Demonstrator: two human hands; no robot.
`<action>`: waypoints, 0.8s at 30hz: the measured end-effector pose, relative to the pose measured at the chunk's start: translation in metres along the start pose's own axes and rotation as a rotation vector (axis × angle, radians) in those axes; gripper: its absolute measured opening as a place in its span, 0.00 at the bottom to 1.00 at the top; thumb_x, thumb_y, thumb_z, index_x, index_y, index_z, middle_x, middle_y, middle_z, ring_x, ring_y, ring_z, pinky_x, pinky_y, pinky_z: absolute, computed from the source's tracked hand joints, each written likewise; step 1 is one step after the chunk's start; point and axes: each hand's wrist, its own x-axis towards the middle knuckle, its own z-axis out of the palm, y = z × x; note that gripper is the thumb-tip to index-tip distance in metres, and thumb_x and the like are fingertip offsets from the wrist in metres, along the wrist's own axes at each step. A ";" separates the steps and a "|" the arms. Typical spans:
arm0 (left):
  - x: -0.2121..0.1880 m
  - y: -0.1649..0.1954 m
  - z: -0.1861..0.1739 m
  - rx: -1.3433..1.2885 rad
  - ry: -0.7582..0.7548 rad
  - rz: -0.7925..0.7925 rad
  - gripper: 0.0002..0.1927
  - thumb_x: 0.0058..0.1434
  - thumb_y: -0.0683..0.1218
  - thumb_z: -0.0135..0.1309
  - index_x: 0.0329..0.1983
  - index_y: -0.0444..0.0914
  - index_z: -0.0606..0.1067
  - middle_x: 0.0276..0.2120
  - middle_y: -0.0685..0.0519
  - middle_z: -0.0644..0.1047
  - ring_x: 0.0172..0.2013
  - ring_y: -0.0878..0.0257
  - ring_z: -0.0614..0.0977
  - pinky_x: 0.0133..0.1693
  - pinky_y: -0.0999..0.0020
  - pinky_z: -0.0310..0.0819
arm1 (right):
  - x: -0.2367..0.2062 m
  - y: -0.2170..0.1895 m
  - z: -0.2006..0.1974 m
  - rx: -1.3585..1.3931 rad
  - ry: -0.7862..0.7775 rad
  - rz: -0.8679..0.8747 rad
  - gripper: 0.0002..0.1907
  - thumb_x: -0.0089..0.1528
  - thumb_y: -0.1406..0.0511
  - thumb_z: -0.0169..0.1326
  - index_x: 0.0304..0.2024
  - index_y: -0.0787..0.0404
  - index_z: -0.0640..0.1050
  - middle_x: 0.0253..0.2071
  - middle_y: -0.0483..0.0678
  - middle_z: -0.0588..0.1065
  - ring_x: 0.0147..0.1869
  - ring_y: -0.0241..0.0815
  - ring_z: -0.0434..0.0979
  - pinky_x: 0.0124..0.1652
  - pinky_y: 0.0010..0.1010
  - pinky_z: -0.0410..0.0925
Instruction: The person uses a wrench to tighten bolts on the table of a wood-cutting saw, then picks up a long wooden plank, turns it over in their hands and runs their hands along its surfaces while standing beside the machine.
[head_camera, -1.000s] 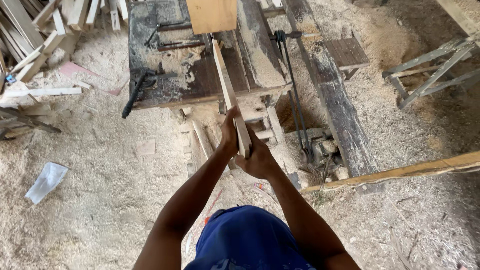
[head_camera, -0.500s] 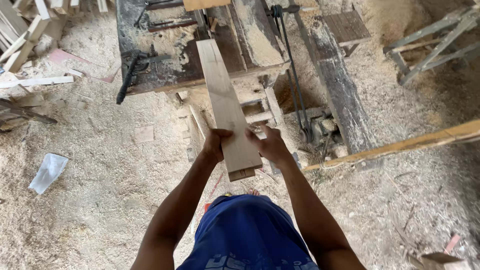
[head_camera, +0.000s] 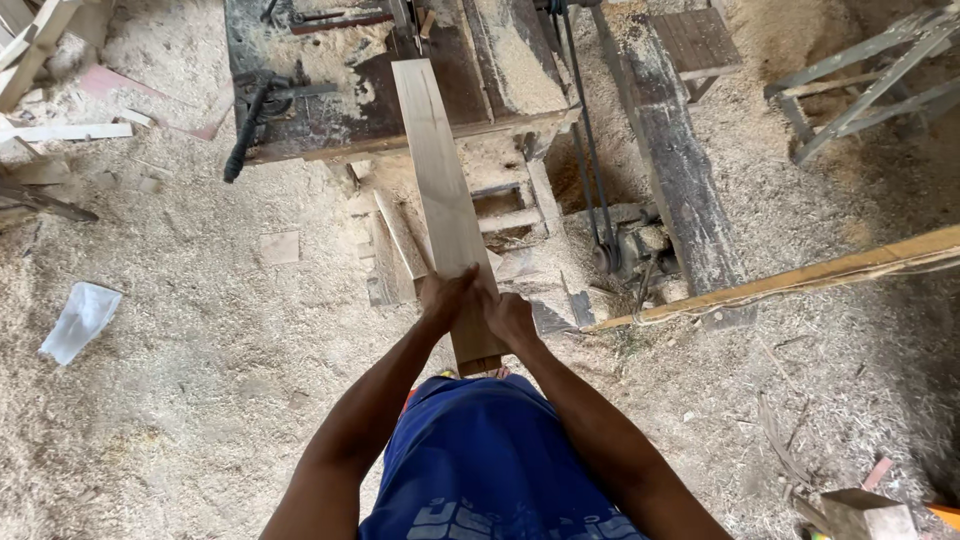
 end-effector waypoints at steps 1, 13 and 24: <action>-0.002 0.000 0.003 -0.114 -0.017 0.078 0.28 0.56 0.61 0.67 0.41 0.30 0.82 0.39 0.41 0.85 0.31 0.57 0.85 0.35 0.61 0.82 | 0.000 0.002 -0.001 0.034 -0.001 -0.010 0.42 0.68 0.39 0.48 0.31 0.74 0.83 0.26 0.67 0.77 0.35 0.62 0.82 0.35 0.46 0.75; 0.017 0.027 0.007 -0.034 0.072 0.074 0.37 0.54 0.64 0.67 0.48 0.29 0.70 0.39 0.41 0.80 0.33 0.53 0.84 0.35 0.60 0.84 | 0.024 -0.003 -0.019 0.094 0.012 -0.090 0.40 0.68 0.40 0.44 0.27 0.71 0.79 0.20 0.62 0.77 0.24 0.57 0.82 0.22 0.44 0.72; 0.054 0.049 0.000 -0.204 -0.014 0.100 0.35 0.55 0.60 0.66 0.48 0.27 0.69 0.37 0.39 0.80 0.32 0.50 0.85 0.35 0.60 0.86 | 0.060 -0.034 -0.032 0.088 -0.001 -0.050 0.43 0.66 0.37 0.43 0.25 0.71 0.80 0.22 0.65 0.77 0.28 0.61 0.82 0.29 0.49 0.74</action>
